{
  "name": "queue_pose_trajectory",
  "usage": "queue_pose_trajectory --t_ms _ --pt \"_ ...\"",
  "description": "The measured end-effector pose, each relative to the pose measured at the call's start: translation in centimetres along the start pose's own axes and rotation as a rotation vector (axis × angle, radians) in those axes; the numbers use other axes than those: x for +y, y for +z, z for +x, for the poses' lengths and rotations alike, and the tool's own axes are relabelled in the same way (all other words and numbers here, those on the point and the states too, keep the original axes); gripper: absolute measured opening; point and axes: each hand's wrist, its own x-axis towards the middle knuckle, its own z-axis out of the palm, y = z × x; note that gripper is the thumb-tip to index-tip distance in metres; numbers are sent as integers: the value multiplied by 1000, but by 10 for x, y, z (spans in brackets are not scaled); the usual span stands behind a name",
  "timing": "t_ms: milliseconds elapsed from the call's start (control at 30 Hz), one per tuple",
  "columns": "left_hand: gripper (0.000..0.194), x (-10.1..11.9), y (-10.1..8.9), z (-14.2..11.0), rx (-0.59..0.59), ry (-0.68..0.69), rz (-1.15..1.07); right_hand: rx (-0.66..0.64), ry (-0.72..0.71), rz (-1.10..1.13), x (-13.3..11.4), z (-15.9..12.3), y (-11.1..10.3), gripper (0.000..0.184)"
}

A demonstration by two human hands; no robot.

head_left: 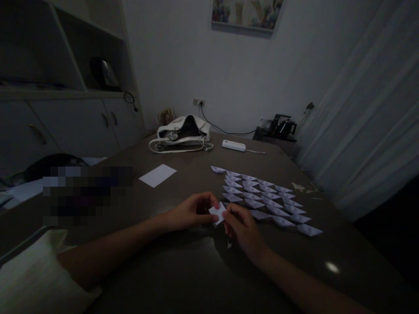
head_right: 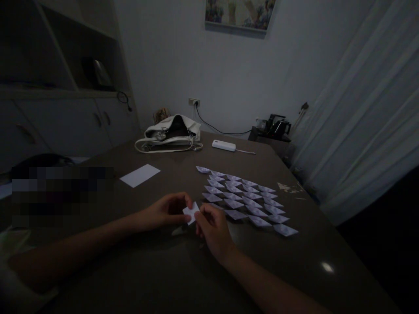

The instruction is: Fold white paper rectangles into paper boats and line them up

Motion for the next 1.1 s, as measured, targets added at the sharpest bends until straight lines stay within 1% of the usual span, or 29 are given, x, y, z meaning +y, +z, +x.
queue_pose_trajectory --t_ms 200,433,500,667,733,800,867,967,1100 --pt "26 -6 -3 2 23 3 -11 -5 -9 -25 2 0 1 32" --pt "25 -6 -1 1 42 38 15 -2 -21 -74 4 1 0 27" --pt "26 -5 0 0 54 75 74 -5 -26 -81 5 2 0 27" --pt "27 2 1 -4 90 154 387 -4 -11 -58 5 2 0 28" --pt "29 5 1 -5 102 211 461 3 -6 -49 4 3 0 28" --pt "32 7 0 -5 105 249 493 13 5 -36 4 3 0 29" --pt "34 7 0 -4 104 260 507 17 14 -25 4 3 0 30" --pt "37 5 -1 -4 101 250 522 18 11 -20 4 3 1 29" --pt "35 4 -3 -3 110 216 538 22 1 -18 5 3 0 27"
